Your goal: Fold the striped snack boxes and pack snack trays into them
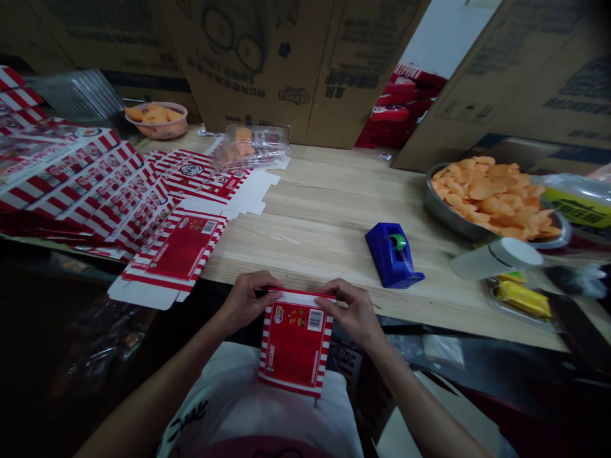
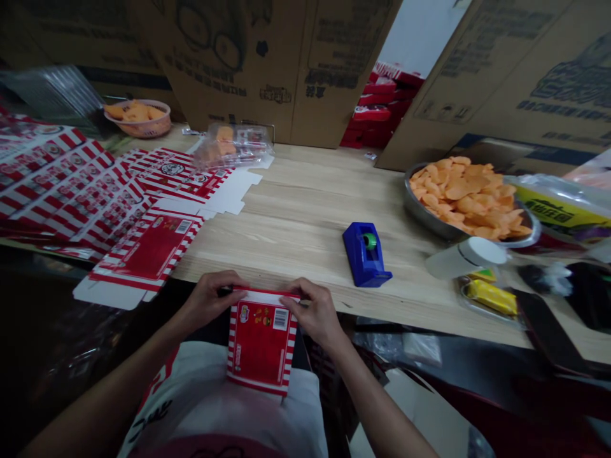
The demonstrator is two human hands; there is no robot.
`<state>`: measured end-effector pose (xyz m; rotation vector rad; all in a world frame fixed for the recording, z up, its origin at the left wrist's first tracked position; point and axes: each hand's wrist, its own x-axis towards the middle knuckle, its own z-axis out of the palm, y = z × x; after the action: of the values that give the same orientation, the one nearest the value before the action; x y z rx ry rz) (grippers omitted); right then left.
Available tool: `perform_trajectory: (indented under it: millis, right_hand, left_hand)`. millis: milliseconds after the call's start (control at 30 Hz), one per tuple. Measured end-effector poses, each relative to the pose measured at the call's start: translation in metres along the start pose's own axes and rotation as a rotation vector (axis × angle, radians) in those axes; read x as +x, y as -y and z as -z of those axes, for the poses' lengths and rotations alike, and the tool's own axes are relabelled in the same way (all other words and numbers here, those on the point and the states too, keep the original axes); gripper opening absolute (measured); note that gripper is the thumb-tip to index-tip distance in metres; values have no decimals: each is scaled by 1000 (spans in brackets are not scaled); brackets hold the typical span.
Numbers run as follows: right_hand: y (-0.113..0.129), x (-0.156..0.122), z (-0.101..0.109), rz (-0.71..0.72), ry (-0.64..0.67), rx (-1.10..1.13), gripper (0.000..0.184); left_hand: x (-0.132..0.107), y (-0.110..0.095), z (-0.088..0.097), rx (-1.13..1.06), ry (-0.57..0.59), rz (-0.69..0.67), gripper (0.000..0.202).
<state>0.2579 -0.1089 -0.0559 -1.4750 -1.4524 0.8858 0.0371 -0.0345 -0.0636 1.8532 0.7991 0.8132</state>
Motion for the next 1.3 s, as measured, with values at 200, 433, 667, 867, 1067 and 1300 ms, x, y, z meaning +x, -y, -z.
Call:
perform_trajectory:
  millis: [200,433,667,867,1067,1300]
  right_hand:
    - [13,9,4,-92,-2,48,18]
    - [1,-6,-2,118,-47,77,11]
    - [-20,-31,-19,-21,-243,208,6]
    - [-14,-33,-8,-17,-84,194,37]
    - [-26,-2,95,-14,-801,-121,18]
    - [-50,20,149,-364,-586,72,23]
  left_hand:
    - [13,0,7,-78,89,89,16]
    - [7,3,4,-5,79,-56,20]
    - [-15,18,-18,-153,-102,-46,13]
    - [-21,15,-36,-563,-221,260,12]
    - [5,6,-13,-688,-297,386,28]
    - [43,-7,28,-453,-213,414,40]
